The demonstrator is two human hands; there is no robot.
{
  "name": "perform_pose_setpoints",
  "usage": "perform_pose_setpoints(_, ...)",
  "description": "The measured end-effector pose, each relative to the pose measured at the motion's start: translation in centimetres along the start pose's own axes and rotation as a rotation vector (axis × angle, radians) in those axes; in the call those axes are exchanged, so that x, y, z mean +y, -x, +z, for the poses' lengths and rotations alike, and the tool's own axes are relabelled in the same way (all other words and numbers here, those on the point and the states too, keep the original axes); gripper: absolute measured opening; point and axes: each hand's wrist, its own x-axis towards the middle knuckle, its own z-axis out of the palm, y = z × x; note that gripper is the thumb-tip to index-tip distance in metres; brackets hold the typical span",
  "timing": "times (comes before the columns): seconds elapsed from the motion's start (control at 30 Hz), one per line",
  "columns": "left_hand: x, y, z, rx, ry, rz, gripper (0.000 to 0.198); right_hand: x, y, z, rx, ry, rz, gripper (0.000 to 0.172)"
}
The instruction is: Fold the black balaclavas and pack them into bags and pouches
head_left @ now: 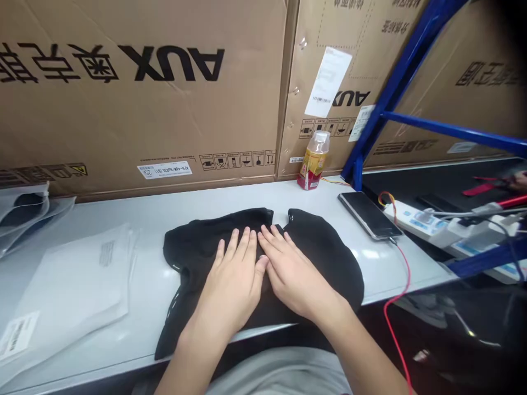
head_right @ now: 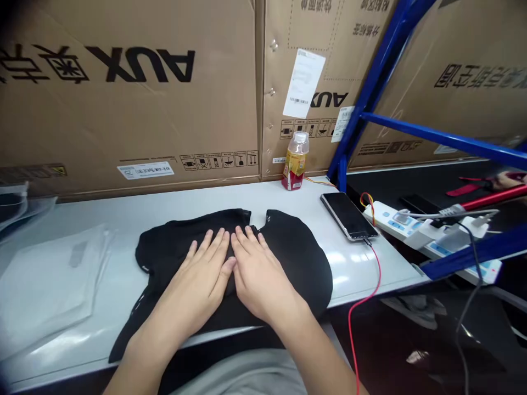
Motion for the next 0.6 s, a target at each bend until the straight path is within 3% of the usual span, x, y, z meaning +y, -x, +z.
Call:
perform_pose_setpoints(0.23,-0.7,0.9,-0.2,-0.011,-0.073,0.075,0.054,0.2,0.5,-0.3,-0.014,-0.061,-0.003,0.056)
perform_pose_setpoints(0.6,-0.7,1.2,0.8,0.058,-0.087,0.081,0.054,0.6,0.8,0.0,-0.013,-0.083,-0.014,0.056)
